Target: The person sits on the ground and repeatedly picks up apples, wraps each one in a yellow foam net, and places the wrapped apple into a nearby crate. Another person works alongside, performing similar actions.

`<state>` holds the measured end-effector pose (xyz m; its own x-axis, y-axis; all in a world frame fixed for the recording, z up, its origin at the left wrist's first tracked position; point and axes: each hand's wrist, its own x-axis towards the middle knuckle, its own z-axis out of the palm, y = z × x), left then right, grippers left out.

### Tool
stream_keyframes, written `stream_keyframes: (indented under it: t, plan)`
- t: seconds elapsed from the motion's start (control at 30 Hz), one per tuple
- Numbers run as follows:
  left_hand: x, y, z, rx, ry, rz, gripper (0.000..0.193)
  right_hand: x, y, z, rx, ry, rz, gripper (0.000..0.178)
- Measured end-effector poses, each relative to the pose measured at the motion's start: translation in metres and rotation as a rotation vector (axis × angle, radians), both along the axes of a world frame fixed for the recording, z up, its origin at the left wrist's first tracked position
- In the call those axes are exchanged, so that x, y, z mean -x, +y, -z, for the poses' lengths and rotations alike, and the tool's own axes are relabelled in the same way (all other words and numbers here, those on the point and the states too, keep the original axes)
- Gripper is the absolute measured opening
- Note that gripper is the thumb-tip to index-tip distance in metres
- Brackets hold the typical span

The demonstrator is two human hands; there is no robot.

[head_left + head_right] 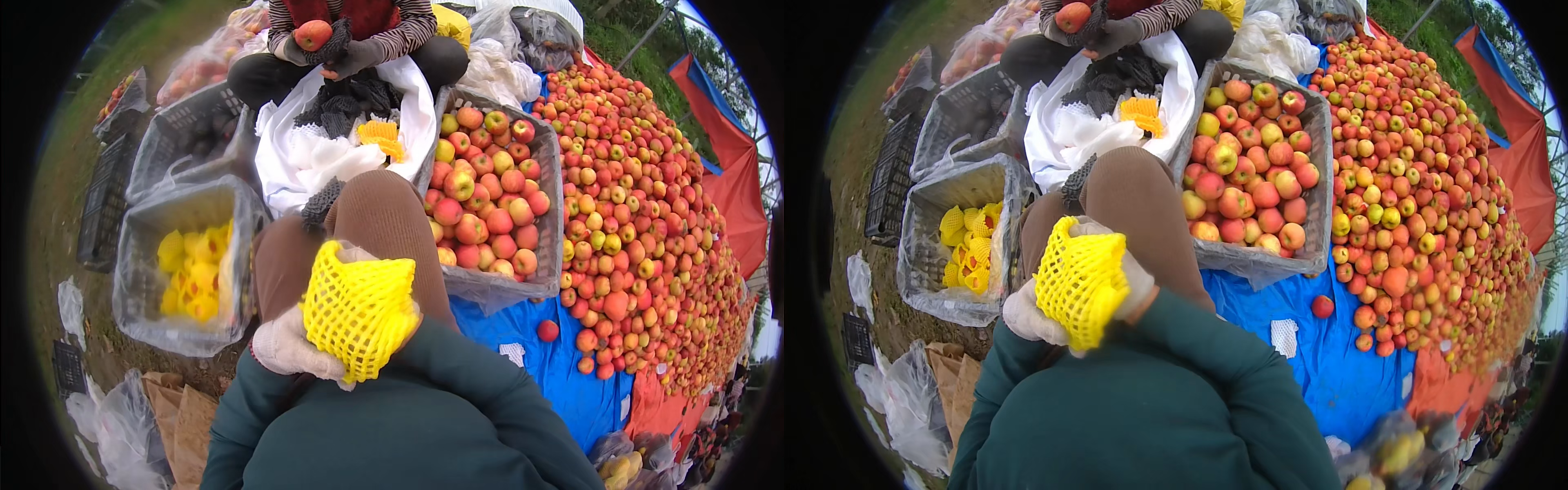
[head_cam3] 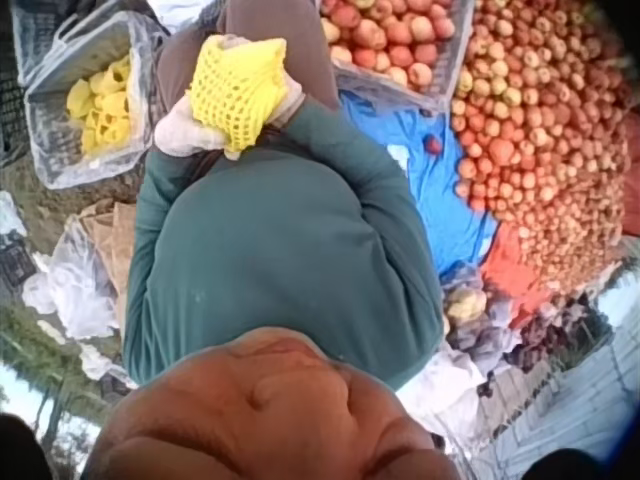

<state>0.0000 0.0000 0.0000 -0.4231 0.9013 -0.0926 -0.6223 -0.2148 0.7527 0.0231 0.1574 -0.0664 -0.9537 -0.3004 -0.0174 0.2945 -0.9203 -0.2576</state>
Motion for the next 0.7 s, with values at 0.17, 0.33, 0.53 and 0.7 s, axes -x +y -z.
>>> stream_keyframes:
  t: [0.17, 0.33, 0.53, 0.7]
  plan:
    - [0.023, -0.004, -0.049, 0.093, 0.296, -0.346, 0.078, -0.007, 0.013, -0.041, -1.077, 0.634, 0.249, 0.032]
    - [0.006, 0.034, -0.007, -0.474, -0.241, -0.474, 0.071, 0.003, 0.014, -0.02, -0.69, 0.317, 0.178, 0.033]
    - [0.014, 0.011, -0.007, -0.358, -0.199, -0.481, 0.06, 0.031, 0.126, -0.057, -0.773, 0.198, 0.651, 0.017]
    - [0.02, 0.009, 0.012, -0.272, -0.22, -0.664, 0.051, 0.062, 0.237, 0.066, -1.997, -0.038, 0.452, 0.046]
